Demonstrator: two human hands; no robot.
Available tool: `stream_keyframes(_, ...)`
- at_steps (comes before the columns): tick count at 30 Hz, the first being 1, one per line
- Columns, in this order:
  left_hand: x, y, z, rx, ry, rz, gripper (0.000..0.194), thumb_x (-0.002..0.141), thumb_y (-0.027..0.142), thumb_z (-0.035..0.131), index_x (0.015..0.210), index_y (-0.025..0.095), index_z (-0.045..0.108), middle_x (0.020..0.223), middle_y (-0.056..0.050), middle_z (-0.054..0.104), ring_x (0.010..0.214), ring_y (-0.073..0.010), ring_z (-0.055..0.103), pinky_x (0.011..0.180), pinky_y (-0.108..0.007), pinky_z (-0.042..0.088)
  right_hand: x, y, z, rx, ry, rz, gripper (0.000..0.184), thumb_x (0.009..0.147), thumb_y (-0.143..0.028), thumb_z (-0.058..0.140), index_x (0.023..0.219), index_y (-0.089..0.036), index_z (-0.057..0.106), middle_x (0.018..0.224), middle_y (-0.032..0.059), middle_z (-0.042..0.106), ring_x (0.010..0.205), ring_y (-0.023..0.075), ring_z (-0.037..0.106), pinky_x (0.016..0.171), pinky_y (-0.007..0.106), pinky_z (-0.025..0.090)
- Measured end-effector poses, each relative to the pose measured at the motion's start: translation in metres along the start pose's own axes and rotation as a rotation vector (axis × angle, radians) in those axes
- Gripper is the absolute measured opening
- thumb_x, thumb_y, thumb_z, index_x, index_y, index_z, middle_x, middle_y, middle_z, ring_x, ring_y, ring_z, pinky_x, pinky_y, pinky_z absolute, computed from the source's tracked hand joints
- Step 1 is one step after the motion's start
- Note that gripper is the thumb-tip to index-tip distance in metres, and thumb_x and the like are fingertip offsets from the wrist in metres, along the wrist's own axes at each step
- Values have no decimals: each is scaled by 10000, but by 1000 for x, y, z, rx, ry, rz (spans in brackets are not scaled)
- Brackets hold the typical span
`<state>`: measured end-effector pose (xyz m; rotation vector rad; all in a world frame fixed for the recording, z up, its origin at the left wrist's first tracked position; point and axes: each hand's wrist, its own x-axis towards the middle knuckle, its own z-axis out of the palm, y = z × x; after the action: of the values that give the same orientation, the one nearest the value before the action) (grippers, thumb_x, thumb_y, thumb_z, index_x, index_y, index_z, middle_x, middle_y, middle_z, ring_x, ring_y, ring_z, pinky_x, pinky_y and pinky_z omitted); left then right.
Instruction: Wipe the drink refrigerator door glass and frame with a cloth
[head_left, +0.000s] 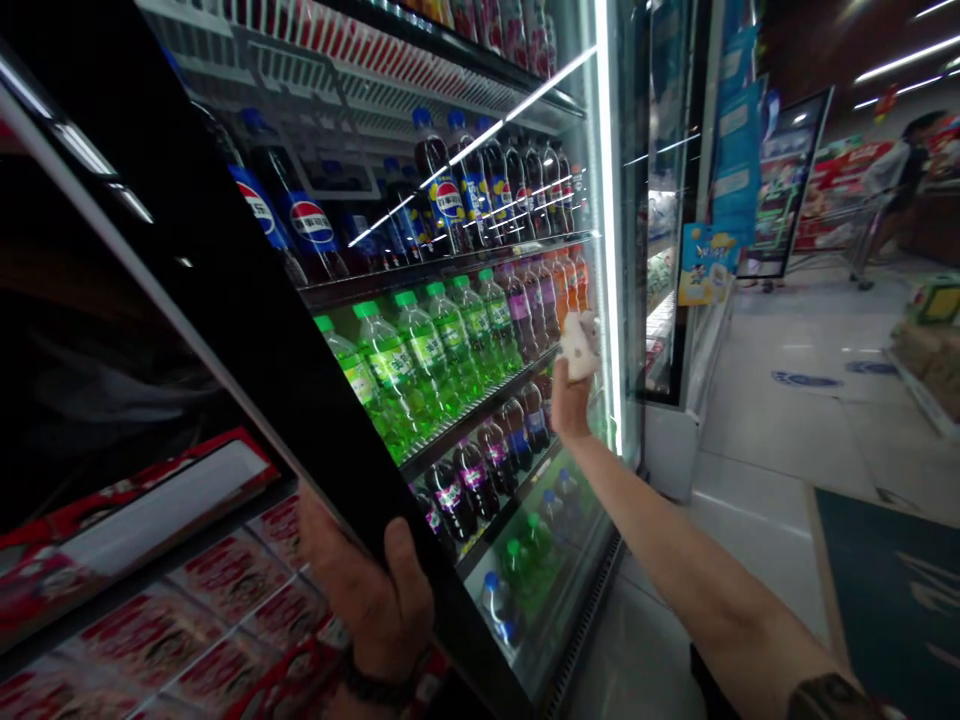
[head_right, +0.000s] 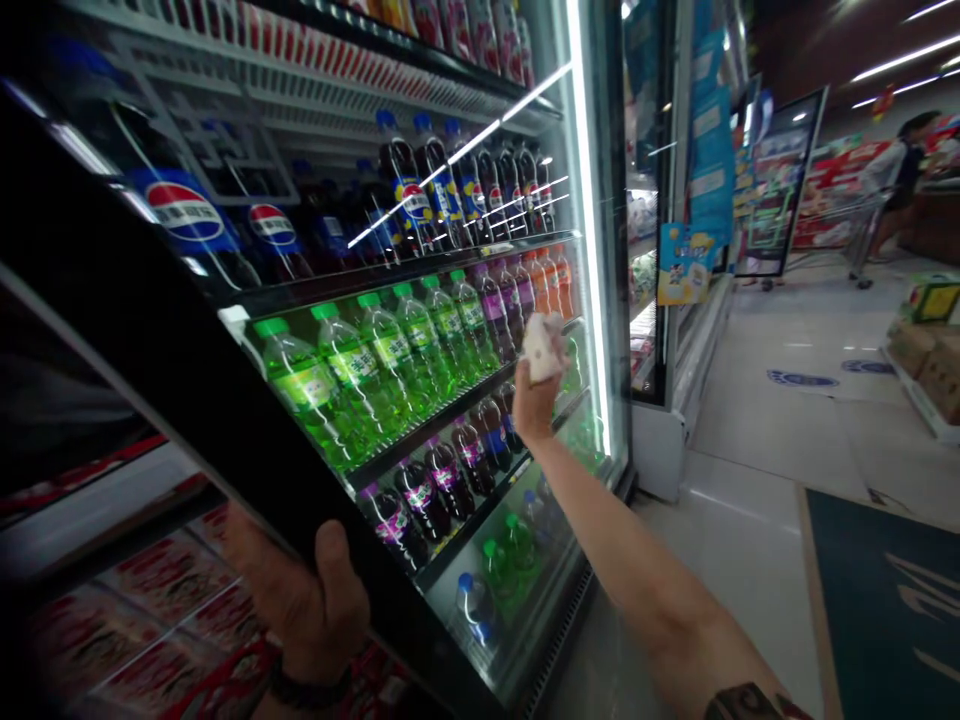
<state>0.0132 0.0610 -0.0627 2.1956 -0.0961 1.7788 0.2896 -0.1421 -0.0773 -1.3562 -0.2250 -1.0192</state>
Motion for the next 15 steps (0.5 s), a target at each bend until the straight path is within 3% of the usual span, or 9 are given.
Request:
stream_keyframes(1,0,0,0,2,-2,9,951,963,388,637,1782,171,206,1807,-159,279,1676,-393,280,1426,-590,223,-22,-22,2,9,-42,-87,784,1129,-596,443,1705,-70,367,1669,280,452,1593,329,441,1355,566,353)
stream_keyframes(4,0,2,1,-8,5,28,913,995,377,615,1781,160,203,1799,-185,289,1678,-379,284,1418,-578,217,-87,-86,1,-55,-310,-521,717,1107,-578,491,1735,-246,399,1785,158,329,1710,399,210,1401,713,132)
stream_keyframes(7,0,4,1,-83,29,-14,814,1059,444,513,1769,144,250,1765,-217,344,1647,-394,347,1381,-617,271,-131,-114,-9,-68,-415,-919,626,1054,-575,587,1635,-347,558,1787,61,366,1713,393,214,1423,663,82)
stream_keyframes(9,-1,5,0,-90,38,-9,775,1078,425,474,1765,136,263,1771,-217,340,1655,-379,348,1389,-602,275,-142,-106,-16,-65,-415,-1053,566,1030,-620,626,1549,-394,644,1723,17,478,1698,352,276,1436,602,101)
stream_keyframes(11,-2,5,0,-51,38,27,766,1073,351,483,1768,127,251,1794,-202,307,1685,-343,308,1423,-549,248,-141,-80,-23,-90,-420,-1072,522,1038,-639,625,1514,-427,672,1683,-4,532,1697,320,288,1439,573,109)
stream_keyframes(13,-3,5,0,-24,38,46,770,1062,302,494,1765,106,250,1799,-199,300,1698,-322,288,1443,-518,234,-133,-46,-30,-125,-420,-995,525,1081,-603,565,1559,-400,643,1734,22,468,1716,318,239,1437,576,107)
stream_keyframes(15,-4,5,0,-7,34,42,763,1062,286,488,1761,92,254,1800,-201,298,1700,-316,287,1450,-514,235,-122,-9,-36,-142,-393,-797,637,1105,-614,491,1650,-291,562,1802,100,342,1728,351,184,1426,612,136)
